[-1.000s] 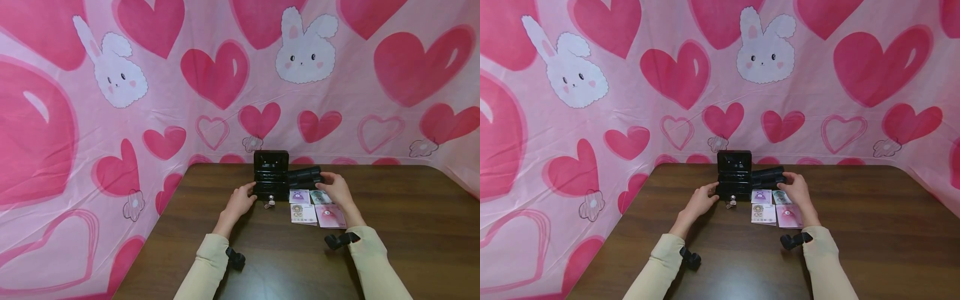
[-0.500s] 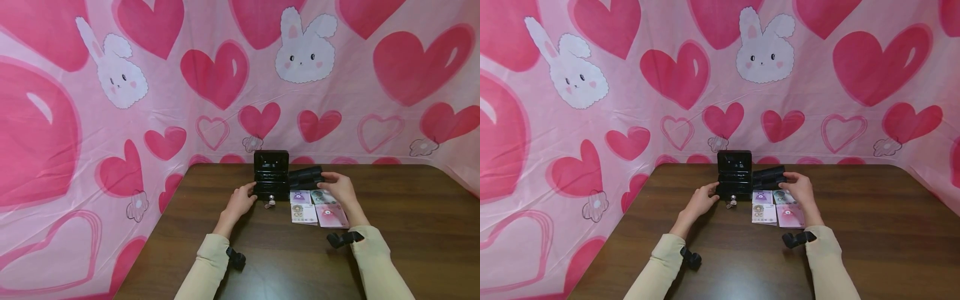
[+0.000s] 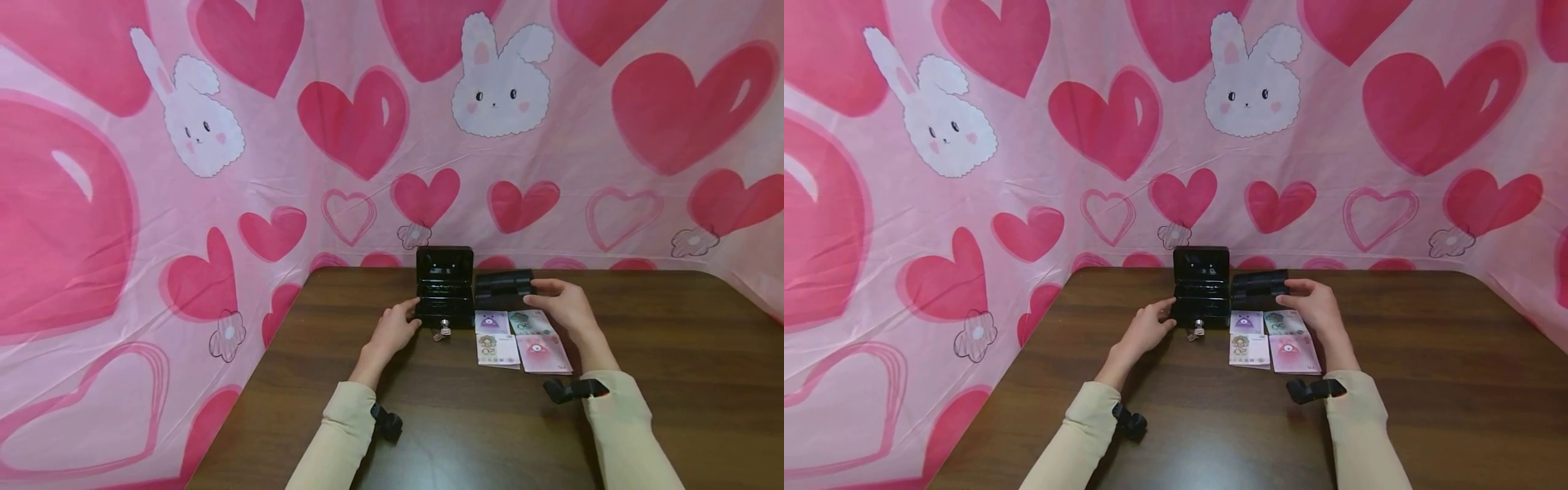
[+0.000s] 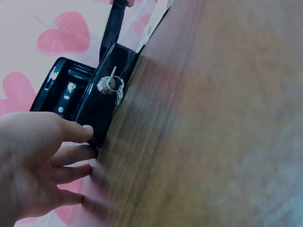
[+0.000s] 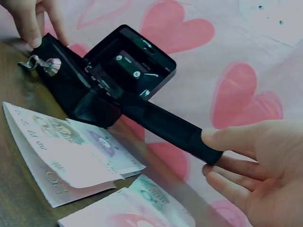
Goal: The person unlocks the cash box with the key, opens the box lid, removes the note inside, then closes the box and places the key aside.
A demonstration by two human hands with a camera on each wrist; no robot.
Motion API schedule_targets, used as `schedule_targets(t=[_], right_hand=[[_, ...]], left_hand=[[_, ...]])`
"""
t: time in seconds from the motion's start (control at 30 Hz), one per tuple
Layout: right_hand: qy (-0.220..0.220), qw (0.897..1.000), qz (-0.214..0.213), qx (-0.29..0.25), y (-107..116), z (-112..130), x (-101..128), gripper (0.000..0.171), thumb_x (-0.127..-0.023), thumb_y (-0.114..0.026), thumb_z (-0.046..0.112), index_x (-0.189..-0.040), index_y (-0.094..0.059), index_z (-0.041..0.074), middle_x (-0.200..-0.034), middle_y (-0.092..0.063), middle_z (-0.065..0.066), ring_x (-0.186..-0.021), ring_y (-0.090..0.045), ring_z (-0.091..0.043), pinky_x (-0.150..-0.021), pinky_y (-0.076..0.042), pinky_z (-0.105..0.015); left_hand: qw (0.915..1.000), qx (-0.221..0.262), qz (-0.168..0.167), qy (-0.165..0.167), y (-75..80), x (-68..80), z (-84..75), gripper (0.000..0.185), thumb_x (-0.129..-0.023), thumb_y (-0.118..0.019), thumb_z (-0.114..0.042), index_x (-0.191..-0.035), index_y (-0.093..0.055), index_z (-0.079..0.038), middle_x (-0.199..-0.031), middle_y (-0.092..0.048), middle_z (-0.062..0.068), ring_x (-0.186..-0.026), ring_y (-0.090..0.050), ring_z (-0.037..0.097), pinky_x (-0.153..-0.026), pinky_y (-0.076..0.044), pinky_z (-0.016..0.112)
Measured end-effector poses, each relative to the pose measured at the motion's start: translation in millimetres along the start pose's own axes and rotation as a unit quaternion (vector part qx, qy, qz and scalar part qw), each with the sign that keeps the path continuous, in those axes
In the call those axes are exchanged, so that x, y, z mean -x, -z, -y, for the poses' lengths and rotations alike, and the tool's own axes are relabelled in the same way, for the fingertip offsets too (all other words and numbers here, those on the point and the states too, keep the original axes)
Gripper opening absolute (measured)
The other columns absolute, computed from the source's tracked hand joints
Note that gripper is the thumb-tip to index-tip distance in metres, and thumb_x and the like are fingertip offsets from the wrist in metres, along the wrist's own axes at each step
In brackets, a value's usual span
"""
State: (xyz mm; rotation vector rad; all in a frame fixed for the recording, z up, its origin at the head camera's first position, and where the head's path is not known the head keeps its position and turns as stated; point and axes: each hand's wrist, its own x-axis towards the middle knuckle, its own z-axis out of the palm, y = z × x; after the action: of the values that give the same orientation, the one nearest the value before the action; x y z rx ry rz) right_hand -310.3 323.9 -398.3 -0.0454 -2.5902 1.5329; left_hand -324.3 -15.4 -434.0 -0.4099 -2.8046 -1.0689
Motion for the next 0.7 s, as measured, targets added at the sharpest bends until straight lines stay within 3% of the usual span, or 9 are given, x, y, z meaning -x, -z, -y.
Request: schedule_targets(t=[0.1, 0.27, 0.53, 0.7], right_hand=[[0.002, 1.000, 0.018, 0.007, 3.9, 2.4, 1.4, 0.063, -0.090, -0.072, 0.035, -0.139, -0.053, 0.000, -0.143, -0.050, -0.028, -0.126, -0.047, -0.041, -0.107, -0.038, -0.057], [0.011, 0.999, 0.038, 0.006, 10.7, 5.7, 1.7, 0.063, -0.090, -0.072, 0.037, -0.138, -0.054, 0.000, -0.143, -0.051, -0.027, -0.128, -0.045, -0.040, -0.108, -0.037, -0.059], [0.015, 0.998, 0.058, 0.000, 16.6, 11.4, 2.6, 0.067, -0.088, -0.073, 0.040, -0.139, -0.053, 0.001, -0.140, -0.053, -0.026, -0.118, -0.052, -0.035, -0.102, -0.045, -0.051], [0.029, 0.997, 0.066, 0.002, 13.4, 15.8, 2.2, 0.065, -0.088, -0.074, 0.039, -0.137, -0.055, 0.001, -0.139, -0.055, -0.025, -0.120, -0.051, -0.035, -0.102, -0.043, -0.053]], left_hand=[[1.0000, 0.003, 0.002, 0.000, -0.2, 0.0, -0.4, 0.050, -0.096, -0.064, -0.015, -0.144, -0.053, -0.014, -0.130, -0.066, 0.016, -0.120, -0.064, 0.028, -0.104, -0.047, 0.049], [1.0000, 0.002, 0.003, 0.000, -0.9, -0.4, 0.1, 0.050, -0.096, -0.064, -0.015, -0.145, -0.052, -0.014, -0.131, -0.066, 0.015, -0.120, -0.064, 0.028, -0.104, -0.047, 0.049], [1.0000, -0.001, -0.002, 0.007, -3.2, -2.4, 2.0, 0.054, -0.096, -0.064, -0.018, -0.147, -0.049, -0.012, -0.130, -0.067, 0.013, -0.121, -0.064, 0.026, -0.106, -0.045, 0.047], [0.9999, -0.003, -0.001, 0.012, -4.4, -3.0, 1.2, 0.051, -0.097, -0.064, -0.020, -0.145, -0.051, -0.009, -0.128, -0.068, 0.012, -0.122, -0.063, 0.026, -0.107, -0.044, 0.048]])
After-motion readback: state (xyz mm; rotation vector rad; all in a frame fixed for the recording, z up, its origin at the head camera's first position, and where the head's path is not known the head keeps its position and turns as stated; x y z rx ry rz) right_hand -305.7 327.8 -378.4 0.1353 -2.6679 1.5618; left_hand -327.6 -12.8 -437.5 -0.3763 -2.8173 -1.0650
